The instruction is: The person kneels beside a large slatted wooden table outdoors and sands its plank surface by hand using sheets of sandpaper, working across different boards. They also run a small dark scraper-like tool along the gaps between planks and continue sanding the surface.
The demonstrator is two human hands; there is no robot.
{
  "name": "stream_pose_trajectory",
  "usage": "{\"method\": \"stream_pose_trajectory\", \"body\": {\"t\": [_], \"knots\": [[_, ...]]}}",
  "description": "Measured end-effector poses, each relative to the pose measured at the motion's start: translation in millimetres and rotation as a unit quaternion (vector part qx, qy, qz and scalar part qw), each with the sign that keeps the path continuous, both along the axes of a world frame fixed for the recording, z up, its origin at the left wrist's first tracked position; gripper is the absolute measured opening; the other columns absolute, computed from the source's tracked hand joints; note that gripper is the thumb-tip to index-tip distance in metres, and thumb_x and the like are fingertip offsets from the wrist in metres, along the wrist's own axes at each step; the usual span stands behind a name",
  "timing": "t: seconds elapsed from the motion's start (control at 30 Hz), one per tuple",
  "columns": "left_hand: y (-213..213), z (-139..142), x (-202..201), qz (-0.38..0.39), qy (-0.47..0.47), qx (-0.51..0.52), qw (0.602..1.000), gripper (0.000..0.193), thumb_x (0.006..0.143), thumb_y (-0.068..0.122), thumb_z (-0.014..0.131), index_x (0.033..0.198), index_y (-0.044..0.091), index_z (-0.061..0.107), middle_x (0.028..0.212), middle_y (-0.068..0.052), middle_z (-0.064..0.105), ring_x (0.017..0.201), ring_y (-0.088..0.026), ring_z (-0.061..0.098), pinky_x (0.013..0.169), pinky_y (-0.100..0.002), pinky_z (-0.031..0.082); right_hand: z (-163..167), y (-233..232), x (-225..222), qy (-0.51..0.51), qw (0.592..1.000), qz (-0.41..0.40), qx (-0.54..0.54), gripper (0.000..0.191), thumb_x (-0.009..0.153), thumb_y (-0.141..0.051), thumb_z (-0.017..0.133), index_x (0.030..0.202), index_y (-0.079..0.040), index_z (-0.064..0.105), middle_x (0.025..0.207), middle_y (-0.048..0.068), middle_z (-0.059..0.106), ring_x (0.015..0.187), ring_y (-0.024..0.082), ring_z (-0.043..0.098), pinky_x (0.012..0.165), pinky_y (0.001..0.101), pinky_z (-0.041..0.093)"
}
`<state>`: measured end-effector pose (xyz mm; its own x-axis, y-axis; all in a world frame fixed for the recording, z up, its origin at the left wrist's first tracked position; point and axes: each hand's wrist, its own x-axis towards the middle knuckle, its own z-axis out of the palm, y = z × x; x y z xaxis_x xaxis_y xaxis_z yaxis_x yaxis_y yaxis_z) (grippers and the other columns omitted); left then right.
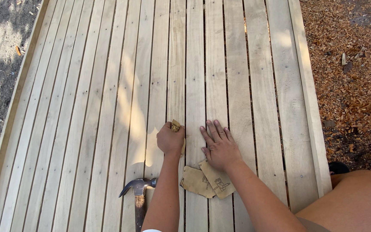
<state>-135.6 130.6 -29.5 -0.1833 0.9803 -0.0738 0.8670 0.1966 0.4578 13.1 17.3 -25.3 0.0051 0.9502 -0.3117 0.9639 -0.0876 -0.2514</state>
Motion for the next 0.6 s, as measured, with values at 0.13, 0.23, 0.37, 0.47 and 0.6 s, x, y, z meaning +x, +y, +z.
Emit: {"method": "stream_pose_trajectory", "body": {"t": [0.13, 0.23, 0.37, 0.47, 0.6], "knots": [[-1, -1, -12, -0.055, -0.044, -0.055, 0.996, 0.034, 0.073, 0.036, 0.085, 0.091, 0.008, 0.078, 0.082, -0.014, 0.078, 0.077, -0.032, 0.076, 0.073, -0.044, 0.06, 0, -1, 0, 0.0, 1.0, 0.003, 0.002, 0.069, 0.102, -0.048, 0.032, 0.163, -0.025, 0.008, 0.171, 0.005, 0.002, 0.156, 0.027, 0.001, 0.125, 0.0465, 0.007], [-6, -1, -22, -0.077, -0.029, -0.085, 0.993, 0.032, 0.074, 0.035, 0.084, 0.089, 0.007, 0.078, 0.08, -0.015, 0.077, 0.076, -0.032, 0.075, 0.073, -0.044, 0.06, 1, -2, 1, 0.007, 1.0, 0.002, -0.012, 0.071, 0.101, -0.048, 0.032, 0.163, -0.026, 0.006, 0.171, 0.005, 0.0, 0.157, 0.027, 0.0, 0.125, 0.0464, 0.006], [-6, -9, -15, -0.084, -0.031, -0.045, 0.995, 0.032, 0.078, 0.034, 0.083, 0.087, 0.004, 0.077, 0.079, -0.017, 0.076, 0.076, -0.035, 0.074, 0.073, -0.045, 0.059, 5, -1, 0, 0.002, 1.0, 0.003, -0.019, 0.07, 0.102, -0.048, 0.031, 0.164, -0.025, 0.005, 0.171, 0.005, -0.001, 0.157, 0.026, -0.001, 0.125, 0.0461, 0.005], [1, -16, -1, -0.088, -0.04, 0.013, 0.995, 0.029, 0.081, 0.031, 0.081, 0.083, 0.003, 0.075, 0.078, -0.017, 0.075, 0.074, -0.037, 0.073, 0.072, -0.046, 0.058, 9, -1, 0, -0.003, 0.999, 0.004, -0.039, 0.07, 0.102, -0.047, 0.029, 0.163, -0.026, 0.003, 0.171, 0.004, -0.002, 0.156, 0.024, -0.003, 0.125, 0.0454, 0.003], [-5, -19, 4, -0.047, -0.092, -0.024, 0.994, 0.024, 0.085, 0.028, 0.075, 0.085, 0.004, 0.074, 0.078, -0.017, 0.074, 0.074, -0.036, 0.074, 0.073, -0.046, 0.058, 14, -1, 0, -0.004, 0.999, 0.006, -0.042, 0.068, 0.103, -0.046, 0.028, 0.163, -0.026, 0.003, 0.171, 0.003, -0.002, 0.156, 0.023, -0.004, 0.125, 0.0448, 0.002]]}}
